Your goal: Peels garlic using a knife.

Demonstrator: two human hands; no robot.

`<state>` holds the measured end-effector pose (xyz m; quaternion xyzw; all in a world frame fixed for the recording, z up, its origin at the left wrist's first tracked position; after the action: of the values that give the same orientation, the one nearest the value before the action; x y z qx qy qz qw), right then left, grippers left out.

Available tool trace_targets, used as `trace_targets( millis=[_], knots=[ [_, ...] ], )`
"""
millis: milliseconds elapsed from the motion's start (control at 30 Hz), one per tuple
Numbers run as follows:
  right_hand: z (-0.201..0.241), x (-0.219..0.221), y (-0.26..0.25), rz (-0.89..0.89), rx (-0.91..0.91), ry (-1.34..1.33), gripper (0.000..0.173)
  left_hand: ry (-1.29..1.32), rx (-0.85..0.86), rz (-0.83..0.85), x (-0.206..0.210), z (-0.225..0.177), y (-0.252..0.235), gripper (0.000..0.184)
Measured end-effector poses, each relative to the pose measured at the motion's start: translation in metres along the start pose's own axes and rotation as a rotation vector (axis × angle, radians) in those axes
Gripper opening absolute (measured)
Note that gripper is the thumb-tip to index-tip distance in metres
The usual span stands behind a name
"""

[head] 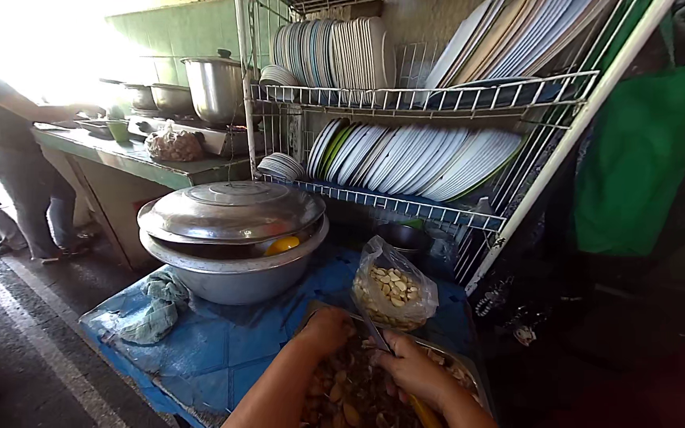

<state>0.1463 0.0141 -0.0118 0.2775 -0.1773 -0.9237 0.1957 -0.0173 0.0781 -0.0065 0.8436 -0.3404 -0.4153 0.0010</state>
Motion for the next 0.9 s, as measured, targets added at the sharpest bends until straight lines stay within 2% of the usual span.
trace_targets(
  millis=[100,233,300,633,900],
  knots=[
    [0.003,0.004,-0.003,-0.008,-0.033,-0.025,0.039,0.254,-0.021,0.026,0.004,0.005,-0.004,0.029],
    [0.007,0.003,-0.003,-0.036,-0.095,-0.057,0.035,0.685,-0.029,0.008,0.007,0.004,-0.004,0.024],
    [0.009,0.002,-0.002,-0.059,-0.140,-0.086,0.034,0.792,0.006,0.011,0.008,0.004,-0.003,0.024],
    [0.012,-0.003,0.003,-0.173,-0.178,-0.174,0.031,0.536,0.269,-0.127,0.007,-0.004,-0.006,0.019],
    [0.014,-0.003,0.005,-0.185,-0.188,-0.213,0.031,0.616,0.279,-0.134,0.011,-0.011,-0.007,0.020]
  ],
)
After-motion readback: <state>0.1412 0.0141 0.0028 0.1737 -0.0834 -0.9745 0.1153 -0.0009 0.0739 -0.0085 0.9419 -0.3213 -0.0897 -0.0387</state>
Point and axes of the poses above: each hand's wrist, its own y-axis away from the middle knuckle, its own x-axis out of the palm, z = x × y, the point moved 4 cm from there along -y, towards the middle knuckle, and after that the axes turned 6 degrees about z, right-handed, at the moved point
